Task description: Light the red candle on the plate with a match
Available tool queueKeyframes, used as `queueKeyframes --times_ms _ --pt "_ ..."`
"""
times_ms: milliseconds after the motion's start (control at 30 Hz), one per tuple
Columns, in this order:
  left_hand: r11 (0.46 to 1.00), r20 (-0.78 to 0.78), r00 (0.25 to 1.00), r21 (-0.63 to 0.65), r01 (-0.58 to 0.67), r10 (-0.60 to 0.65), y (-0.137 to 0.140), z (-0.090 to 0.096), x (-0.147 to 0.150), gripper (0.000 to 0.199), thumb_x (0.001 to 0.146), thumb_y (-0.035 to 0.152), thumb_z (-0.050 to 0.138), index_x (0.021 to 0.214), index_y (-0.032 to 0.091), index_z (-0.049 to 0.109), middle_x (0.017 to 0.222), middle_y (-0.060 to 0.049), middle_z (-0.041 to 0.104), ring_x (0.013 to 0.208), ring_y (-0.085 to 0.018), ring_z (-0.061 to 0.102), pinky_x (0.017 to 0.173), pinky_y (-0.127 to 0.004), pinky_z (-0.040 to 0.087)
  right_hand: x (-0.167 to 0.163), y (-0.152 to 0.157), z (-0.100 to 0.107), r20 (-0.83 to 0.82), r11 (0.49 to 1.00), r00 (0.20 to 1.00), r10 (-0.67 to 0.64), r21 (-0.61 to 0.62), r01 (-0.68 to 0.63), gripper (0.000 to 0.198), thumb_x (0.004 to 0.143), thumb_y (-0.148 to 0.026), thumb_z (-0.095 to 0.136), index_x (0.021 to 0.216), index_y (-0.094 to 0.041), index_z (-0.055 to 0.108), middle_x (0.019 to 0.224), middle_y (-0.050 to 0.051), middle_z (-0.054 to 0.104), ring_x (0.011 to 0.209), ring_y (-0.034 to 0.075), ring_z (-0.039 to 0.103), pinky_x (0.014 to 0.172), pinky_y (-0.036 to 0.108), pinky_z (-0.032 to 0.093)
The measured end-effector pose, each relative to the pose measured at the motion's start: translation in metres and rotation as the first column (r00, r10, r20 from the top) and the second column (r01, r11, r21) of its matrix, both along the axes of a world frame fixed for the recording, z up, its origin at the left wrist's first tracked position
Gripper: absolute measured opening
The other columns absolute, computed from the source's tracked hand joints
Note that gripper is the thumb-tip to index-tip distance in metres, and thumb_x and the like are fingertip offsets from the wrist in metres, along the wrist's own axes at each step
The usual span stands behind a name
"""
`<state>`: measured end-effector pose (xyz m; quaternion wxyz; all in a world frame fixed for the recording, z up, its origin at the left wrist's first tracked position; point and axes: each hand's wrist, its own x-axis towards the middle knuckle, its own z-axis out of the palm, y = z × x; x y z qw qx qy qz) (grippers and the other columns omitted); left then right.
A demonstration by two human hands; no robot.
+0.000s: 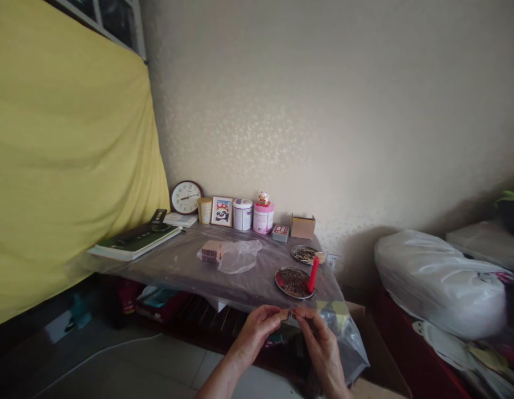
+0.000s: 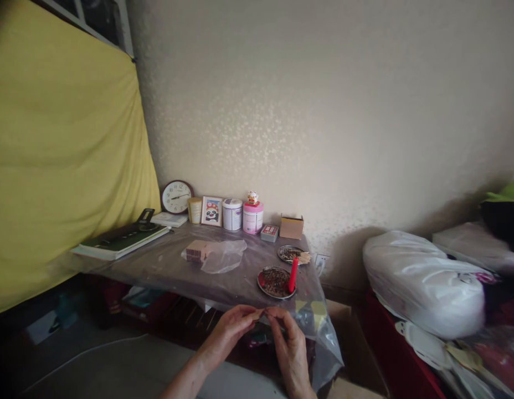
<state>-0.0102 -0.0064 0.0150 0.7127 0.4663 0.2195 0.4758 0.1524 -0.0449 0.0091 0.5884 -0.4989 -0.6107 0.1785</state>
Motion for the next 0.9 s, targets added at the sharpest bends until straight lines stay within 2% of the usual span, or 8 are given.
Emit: queueKeyframes --times_ms 367,533,900 --pt "1.000 0.029 1.000 0.014 0.008 -0.008 0.004 -0.011 0.000 0.027 0.071 0.024 0.070 0.095 0.013 0.066 0.100 -0.011 0.067 0.099 -0.025 0.057 0.086 -0.033 0.038 0.000 0.000 0.003 0.051 0.999 0.998 -0.040 0.023 0.039 0.023 0.083 -0.040 0.057 0.089 -0.020 0.066 0.090 0.006 0.069 0.085 0.020 0.065 0.077 0.024 0.052" --pt "1.000 0.017 1.000 -0.014 -0.004 0.004 0.002 -0.006 0.001 0.025 0.070 0.027 0.072 0.091 0.013 0.067 0.096 -0.011 0.068 0.093 -0.023 0.058 0.080 -0.031 0.040 0.002 -0.001 0.000 0.061 1.000 0.998 -0.025 0.008 0.025 0.023 0.083 -0.040 0.056 0.091 -0.020 0.065 0.090 0.005 0.069 0.085 0.019 0.065 0.078 0.023 0.051" --pt "1.000 0.035 0.999 -0.018 -0.014 0.015 0.003 -0.005 0.001 0.023 0.069 0.027 0.072 0.087 0.014 0.066 0.095 -0.010 0.067 0.093 -0.022 0.057 0.084 -0.032 0.039 0.003 0.001 -0.002 0.054 0.999 0.998 0.021 -0.031 -0.019 0.022 0.085 -0.039 0.055 0.094 -0.022 0.063 0.094 0.004 0.068 0.090 0.018 0.063 0.079 0.020 0.049"
